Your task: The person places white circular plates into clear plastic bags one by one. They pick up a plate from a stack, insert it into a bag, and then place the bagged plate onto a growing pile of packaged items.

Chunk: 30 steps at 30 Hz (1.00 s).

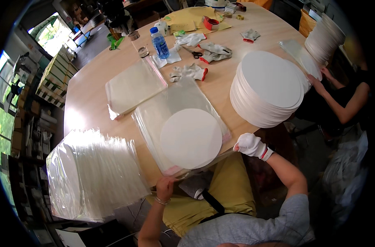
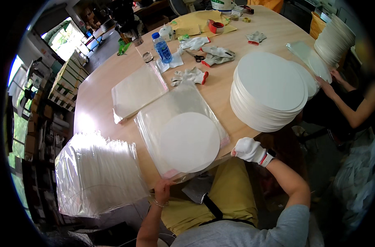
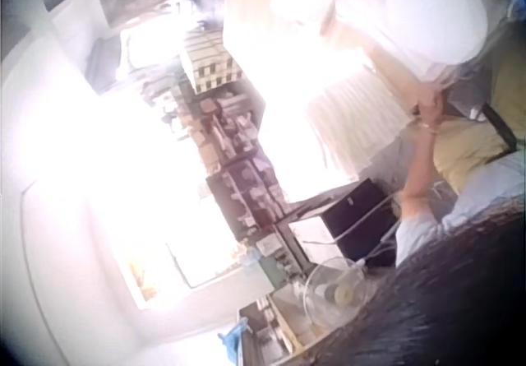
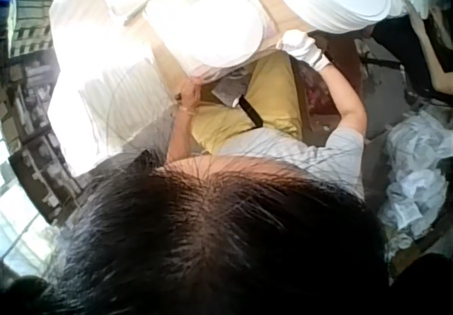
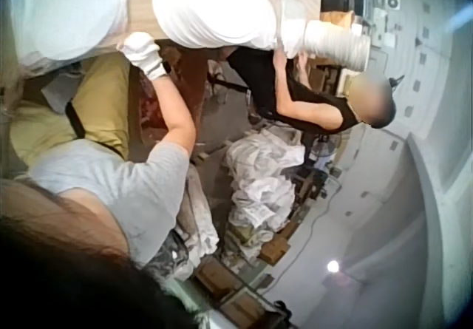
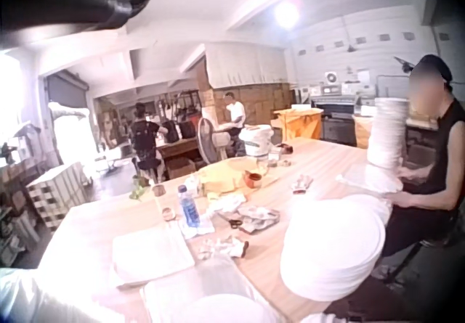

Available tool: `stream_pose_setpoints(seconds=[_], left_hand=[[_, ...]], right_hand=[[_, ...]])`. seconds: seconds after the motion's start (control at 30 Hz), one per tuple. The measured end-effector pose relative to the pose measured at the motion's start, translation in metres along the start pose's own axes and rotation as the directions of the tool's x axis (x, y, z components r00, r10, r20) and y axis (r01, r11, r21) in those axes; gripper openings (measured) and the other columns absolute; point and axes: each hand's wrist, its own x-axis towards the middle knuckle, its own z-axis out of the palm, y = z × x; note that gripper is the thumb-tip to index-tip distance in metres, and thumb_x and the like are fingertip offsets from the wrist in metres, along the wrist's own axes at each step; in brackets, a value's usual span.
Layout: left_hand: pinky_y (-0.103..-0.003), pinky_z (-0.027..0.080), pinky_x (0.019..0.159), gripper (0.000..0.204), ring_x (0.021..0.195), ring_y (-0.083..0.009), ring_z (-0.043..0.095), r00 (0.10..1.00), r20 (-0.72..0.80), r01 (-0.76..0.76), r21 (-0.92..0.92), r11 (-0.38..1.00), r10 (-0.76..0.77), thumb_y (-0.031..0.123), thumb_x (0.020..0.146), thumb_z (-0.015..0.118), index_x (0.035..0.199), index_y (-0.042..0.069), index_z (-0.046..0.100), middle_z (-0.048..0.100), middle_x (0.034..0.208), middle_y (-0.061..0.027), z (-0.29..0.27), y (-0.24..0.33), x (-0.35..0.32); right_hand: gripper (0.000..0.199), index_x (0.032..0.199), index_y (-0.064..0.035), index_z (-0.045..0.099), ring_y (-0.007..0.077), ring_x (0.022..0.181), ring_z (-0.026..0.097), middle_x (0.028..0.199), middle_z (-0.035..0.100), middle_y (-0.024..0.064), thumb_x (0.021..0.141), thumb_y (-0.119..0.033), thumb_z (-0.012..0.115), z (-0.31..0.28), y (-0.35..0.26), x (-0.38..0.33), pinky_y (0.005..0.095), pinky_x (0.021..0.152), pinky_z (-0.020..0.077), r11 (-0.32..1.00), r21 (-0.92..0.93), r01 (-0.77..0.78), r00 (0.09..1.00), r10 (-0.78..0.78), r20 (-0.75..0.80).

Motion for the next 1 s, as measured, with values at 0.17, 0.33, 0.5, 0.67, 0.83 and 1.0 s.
stream_pose_setpoints(seconds=[0.17,0.33,0.5,0.67,0.83,1.0], left_hand=[[-0.035,0.044,0.056,0.023,0.060,-0.0244,0.058,0.954,-0.117,0.279,-0.002,0.960,-0.277,0.017,0.090,0.051,0.071,0.007,0.061,0.061,0.064,-0.0072,0.011,0.011,-0.006],[-0.034,0.043,0.048,0.024,0.048,-0.0246,0.055,0.862,-0.225,0.468,0.014,0.884,-0.453,0.021,0.091,0.051,0.073,0.007,0.059,0.056,0.054,-0.0070,0.020,0.016,0.001],[-0.036,0.043,0.045,0.024,0.046,-0.0258,0.055,0.882,-0.305,0.440,0.265,0.858,-0.359,0.027,0.090,0.053,0.076,0.009,0.059,0.057,0.056,-0.0085,0.025,0.013,0.006],[-0.038,0.043,0.044,0.025,0.047,-0.0287,0.055,0.893,-0.283,0.442,0.397,0.804,-0.351,0.033,0.090,0.053,0.077,0.013,0.058,0.057,0.056,-0.0104,0.025,0.014,0.013],[-0.042,0.044,0.046,0.027,0.048,-0.0321,0.055,0.865,-0.200,0.496,0.476,0.726,-0.460,0.038,0.089,0.051,0.077,0.014,0.057,0.057,0.057,-0.0117,0.024,0.018,0.022],[-0.045,0.044,0.050,0.028,0.053,-0.0346,0.056,0.820,-0.097,0.531,0.496,0.687,-0.563,0.037,0.089,0.051,0.079,0.012,0.057,0.058,0.060,-0.0129,0.018,0.014,0.031]], right_hand=[[0.012,0.065,-0.0104,0.060,0.0268,0.061,0.059,0.062,0.060,0.0057,0.075,-0.018,0.059,0.007,-0.008,0.003,0.0373,0.057,0.0477,0.948,0.109,-0.298,0.951,0.305,-0.049],[0.020,0.062,-0.0087,0.053,0.0272,0.053,0.057,0.056,0.057,0.0045,0.079,-0.021,0.053,0.012,-0.026,0.019,0.0385,0.052,0.0464,0.835,0.044,-0.548,0.834,0.550,-0.050],[0.022,0.062,-0.0102,0.048,0.0282,0.048,0.054,0.052,0.052,0.0075,0.080,-0.021,0.054,0.016,-0.033,0.026,0.0425,0.047,0.0418,0.876,-0.314,-0.366,0.930,0.338,-0.140],[0.026,0.061,-0.0111,0.048,0.0298,0.047,0.053,0.049,0.050,0.0094,0.081,-0.027,0.056,0.028,-0.031,0.027,0.0434,0.045,0.0405,0.795,-0.392,-0.463,0.885,0.392,-0.250],[0.028,0.060,-0.0113,0.049,0.0297,0.048,0.055,0.050,0.053,0.0108,0.081,-0.029,0.056,0.032,-0.027,0.029,0.0433,0.046,0.0416,0.738,-0.498,-0.456,0.889,0.406,-0.211],[0.026,0.062,-0.0112,0.051,0.0296,0.050,0.057,0.053,0.055,0.0109,0.080,-0.029,0.057,0.029,-0.033,0.036,0.0438,0.047,0.0426,0.719,-0.513,-0.468,0.881,0.426,-0.206]])
